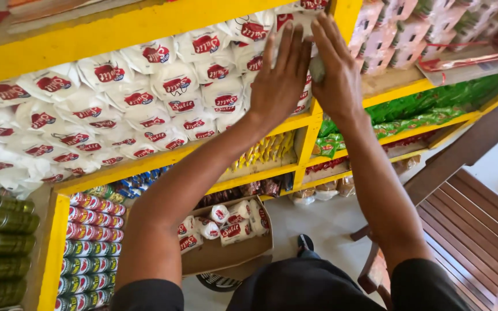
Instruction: Cleaning individual bags of product with a cloth and organizing them on grocery store shelves.
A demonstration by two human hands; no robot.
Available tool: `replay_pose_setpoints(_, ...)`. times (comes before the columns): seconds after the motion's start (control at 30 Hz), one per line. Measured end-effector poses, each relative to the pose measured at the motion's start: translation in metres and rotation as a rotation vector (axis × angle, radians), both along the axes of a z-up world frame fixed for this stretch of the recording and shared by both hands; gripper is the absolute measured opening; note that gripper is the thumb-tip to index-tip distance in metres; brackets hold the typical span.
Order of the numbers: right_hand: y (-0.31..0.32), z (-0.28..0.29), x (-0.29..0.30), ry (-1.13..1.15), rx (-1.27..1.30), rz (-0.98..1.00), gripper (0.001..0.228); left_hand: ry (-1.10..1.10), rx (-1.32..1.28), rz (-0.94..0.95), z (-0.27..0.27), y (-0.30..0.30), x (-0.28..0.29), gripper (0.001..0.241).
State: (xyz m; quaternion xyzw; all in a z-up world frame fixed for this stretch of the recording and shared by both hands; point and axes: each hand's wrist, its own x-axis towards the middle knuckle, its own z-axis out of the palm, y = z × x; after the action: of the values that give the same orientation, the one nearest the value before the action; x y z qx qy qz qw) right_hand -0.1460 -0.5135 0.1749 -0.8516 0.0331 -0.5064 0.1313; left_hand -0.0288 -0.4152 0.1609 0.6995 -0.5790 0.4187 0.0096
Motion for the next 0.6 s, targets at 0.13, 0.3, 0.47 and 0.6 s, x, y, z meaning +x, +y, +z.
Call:
replay_pose_setpoints(0.13, -0.007, -0.018, 0.013, 0.007, -0.034, -0.077, 0.081, -0.022, 0.014, 0.033, -0.012, -0.005, 0.001, 0.056)
replay_pose_setpoints(0.3, -0.009, -0.01, 0.012, 0.027, 0.046, -0.046, 0.089, 0.099, -0.035, -0.014, -0.005, -0.009, 0.006, 0.055)
replay_pose_setpoints(0.47, 0.002, -0.024, 0.012, 0.021, 0.119, -0.024, 0.069, 0.094, 0.028, -0.028, 0.004, 0.001, -0.003, 0.057)
replay_pose_setpoints(0.6, -0.007, -0.037, 0.019, 0.014, 0.119, -0.055, 0.073, 0.105, -0.063, -0.115, 0.02, -0.006, 0.004, 0.051)
